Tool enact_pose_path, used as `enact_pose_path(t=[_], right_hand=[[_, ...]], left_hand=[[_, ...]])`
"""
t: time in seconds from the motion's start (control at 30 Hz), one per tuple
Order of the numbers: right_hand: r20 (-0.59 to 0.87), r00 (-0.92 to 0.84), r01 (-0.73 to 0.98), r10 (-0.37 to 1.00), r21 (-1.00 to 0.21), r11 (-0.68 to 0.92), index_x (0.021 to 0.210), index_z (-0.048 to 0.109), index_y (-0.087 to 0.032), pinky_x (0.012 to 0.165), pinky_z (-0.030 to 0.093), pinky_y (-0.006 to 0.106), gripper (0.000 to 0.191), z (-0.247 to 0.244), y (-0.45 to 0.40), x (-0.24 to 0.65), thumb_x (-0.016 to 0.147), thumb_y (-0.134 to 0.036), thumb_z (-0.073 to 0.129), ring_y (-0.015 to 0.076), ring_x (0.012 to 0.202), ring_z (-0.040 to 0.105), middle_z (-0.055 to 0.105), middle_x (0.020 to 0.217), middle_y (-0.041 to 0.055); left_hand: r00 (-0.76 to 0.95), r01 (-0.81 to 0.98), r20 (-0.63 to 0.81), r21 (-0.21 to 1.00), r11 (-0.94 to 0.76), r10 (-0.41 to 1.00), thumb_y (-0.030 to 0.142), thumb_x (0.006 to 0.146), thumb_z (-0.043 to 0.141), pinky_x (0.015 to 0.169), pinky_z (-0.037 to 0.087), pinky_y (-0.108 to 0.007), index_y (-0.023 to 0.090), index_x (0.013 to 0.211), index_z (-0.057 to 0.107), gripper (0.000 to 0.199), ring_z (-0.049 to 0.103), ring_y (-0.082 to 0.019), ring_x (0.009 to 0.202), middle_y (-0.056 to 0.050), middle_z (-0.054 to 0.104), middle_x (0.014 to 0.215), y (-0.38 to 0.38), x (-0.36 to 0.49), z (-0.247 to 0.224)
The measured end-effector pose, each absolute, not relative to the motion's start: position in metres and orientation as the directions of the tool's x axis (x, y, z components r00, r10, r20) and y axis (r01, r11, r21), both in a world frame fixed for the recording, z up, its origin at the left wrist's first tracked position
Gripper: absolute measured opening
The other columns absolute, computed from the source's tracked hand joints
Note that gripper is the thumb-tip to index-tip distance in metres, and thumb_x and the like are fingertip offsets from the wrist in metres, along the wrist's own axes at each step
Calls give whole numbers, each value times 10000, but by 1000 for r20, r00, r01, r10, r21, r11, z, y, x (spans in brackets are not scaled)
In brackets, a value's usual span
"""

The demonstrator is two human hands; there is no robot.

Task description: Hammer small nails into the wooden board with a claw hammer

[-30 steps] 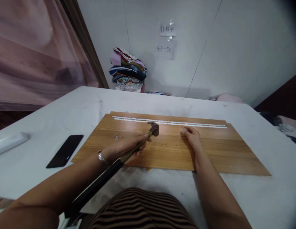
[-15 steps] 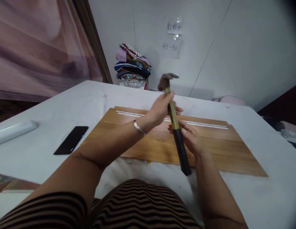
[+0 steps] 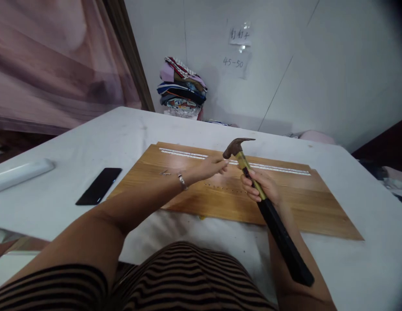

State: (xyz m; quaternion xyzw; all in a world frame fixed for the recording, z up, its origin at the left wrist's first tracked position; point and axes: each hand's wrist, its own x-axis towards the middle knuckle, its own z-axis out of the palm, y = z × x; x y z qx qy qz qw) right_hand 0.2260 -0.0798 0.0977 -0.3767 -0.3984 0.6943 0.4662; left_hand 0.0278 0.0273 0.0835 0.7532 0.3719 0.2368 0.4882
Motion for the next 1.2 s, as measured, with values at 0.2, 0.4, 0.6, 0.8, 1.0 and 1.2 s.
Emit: enact_pose_path(t=[0.2, 0.4, 0.6, 0.8, 1.0, 1.2], right_hand=[[-285, -317, -296, 905, -876, -380, 937, 509, -230, 313, 252, 166, 372, 91, -86, 216, 758, -457, 743, 44, 390, 337, 481, 625, -85], [-367, -328, -307, 870, -830, -466, 936, 497, -244, 302, 234, 182, 363, 83, -110, 198, 738, -429, 739, 58, 366, 361, 490, 598, -92], [-373, -228, -316, 899, -845, -430, 933, 480, -240, 301, 223, 187, 418, 70, -124, 178, 706, -437, 770, 53, 349, 354, 483, 580, -106], [-339, -140, -300, 930, -881, -366, 947, 462, -250, 298, 238, 188, 447, 53, -128, 164, 695, -446, 775, 58, 337, 374, 490, 578, -120], [-323, -72, -255, 944, -909, -330, 907, 465, -239, 299, 250, 184, 466, 47, -130, 156, 655, -457, 790, 58, 328, 393, 501, 553, -119], [-330, -24, -201, 944, -923, -328, 839, 450, -239, 290, 263, 186, 488, 43, -130, 153, 609, -489, 801, 58, 324, 393, 510, 540, -115]], left_hand=[[419, 756, 146, 490, -433, 896, 334, 924, 474, 886, 501, -373, 175, 889, 644, 235, 640, -251, 935, -100, 694, 958, 30, -54, 22], [518, 758, 251, 309, -575, 818, 275, 957, 476, 1086, 419, -435, 176, 1031, 645, 209, 569, -277, 1179, -139, 638, 1196, 15, -61, -4], [528, 775, 226, 266, -573, 819, 278, 985, 457, 1085, 407, -448, 162, 1089, 643, 243, 550, -291, 1220, -155, 628, 1243, 13, -57, 1], [554, 779, 232, 194, -596, 800, 277, 1018, 401, 1090, 383, -434, 148, 1081, 630, 270, 538, -278, 1215, -163, 625, 1226, 12, -56, -3], [542, 770, 278, 215, -602, 793, 278, 1005, 423, 1074, 392, -441, 169, 1069, 627, 240, 540, -277, 1216, -156, 627, 1214, 15, -56, -10], [527, 770, 281, 242, -590, 802, 274, 993, 437, 1076, 394, -428, 189, 1046, 632, 220, 548, -271, 1212, -138, 638, 1213, 14, -57, -7]])
